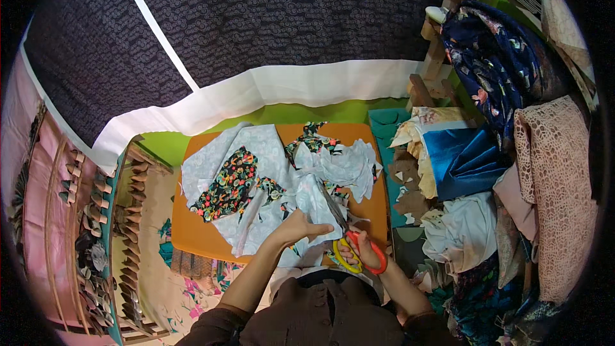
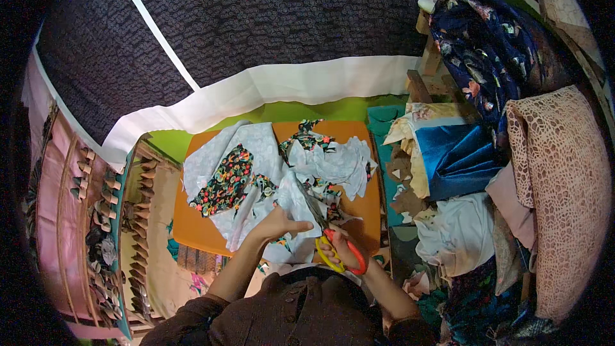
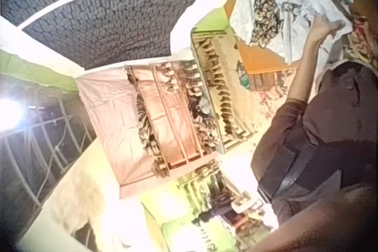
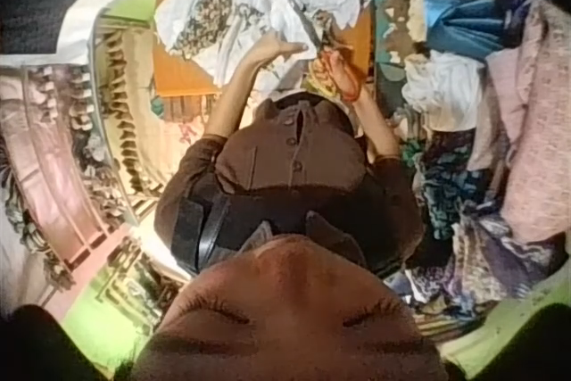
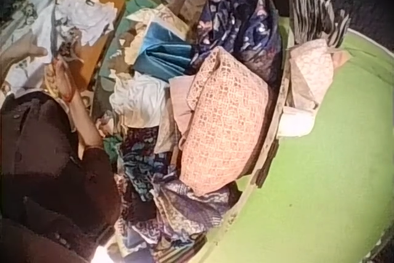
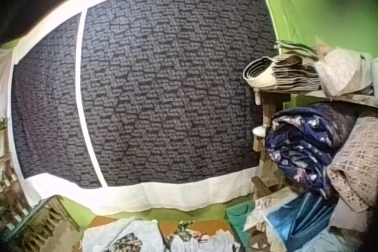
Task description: Using scissors to cut pieces of patterned fabric on a table.
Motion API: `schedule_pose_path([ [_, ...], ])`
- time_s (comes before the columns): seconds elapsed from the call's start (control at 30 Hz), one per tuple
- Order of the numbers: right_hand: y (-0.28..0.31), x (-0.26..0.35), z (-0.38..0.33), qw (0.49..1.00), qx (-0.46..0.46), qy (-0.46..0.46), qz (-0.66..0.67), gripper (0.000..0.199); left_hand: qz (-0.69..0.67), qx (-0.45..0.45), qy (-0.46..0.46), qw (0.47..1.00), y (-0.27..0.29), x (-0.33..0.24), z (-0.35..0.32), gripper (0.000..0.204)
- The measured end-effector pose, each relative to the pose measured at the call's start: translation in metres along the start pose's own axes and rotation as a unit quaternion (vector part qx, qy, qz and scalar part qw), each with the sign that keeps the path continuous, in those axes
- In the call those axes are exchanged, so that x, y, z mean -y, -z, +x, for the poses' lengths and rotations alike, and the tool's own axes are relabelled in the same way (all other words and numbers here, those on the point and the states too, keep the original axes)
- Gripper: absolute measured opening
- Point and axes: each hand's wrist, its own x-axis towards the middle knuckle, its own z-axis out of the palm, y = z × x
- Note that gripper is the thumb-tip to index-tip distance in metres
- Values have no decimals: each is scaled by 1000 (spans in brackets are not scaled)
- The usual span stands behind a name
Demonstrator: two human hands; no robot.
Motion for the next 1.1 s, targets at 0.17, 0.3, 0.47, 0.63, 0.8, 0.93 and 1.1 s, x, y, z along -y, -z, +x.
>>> schedule_pose_path([
  [0.17, 0, 4, -2, 999, -35, 15, -28, 63, -172, -22, -54, 983, 4, 18, 2, 55],
  [0.3, 8, 0, -3, 998, -26, 7, -49, 65, -306, -158, -118, 931, 7, 16, 13, 38],
  [0.47, 4, 0, 0, 997, -49, -14, -50, 64, -292, -144, -105, 940, 7, 20, 12, 30],
  [0.63, 5, 0, 3, 998, -57, 12, -26, 62, -320, -150, -82, 932, -8, 24, 0, 38],
  [0.8, 5, -4, 2, 998, -53, -12, -28, 61, -321, -169, -26, 932, -8, 31, -3, 47],
  [0.93, 10, -15, 0, 998, -46, -22, -30, 55, -260, -134, -59, 954, -2, 37, 2, 31],
  [1.1, -5, -3, 4, 985, -93, 15, -143, 45, -345, -133, -30, 929, -9, 36, 6, 18],
])
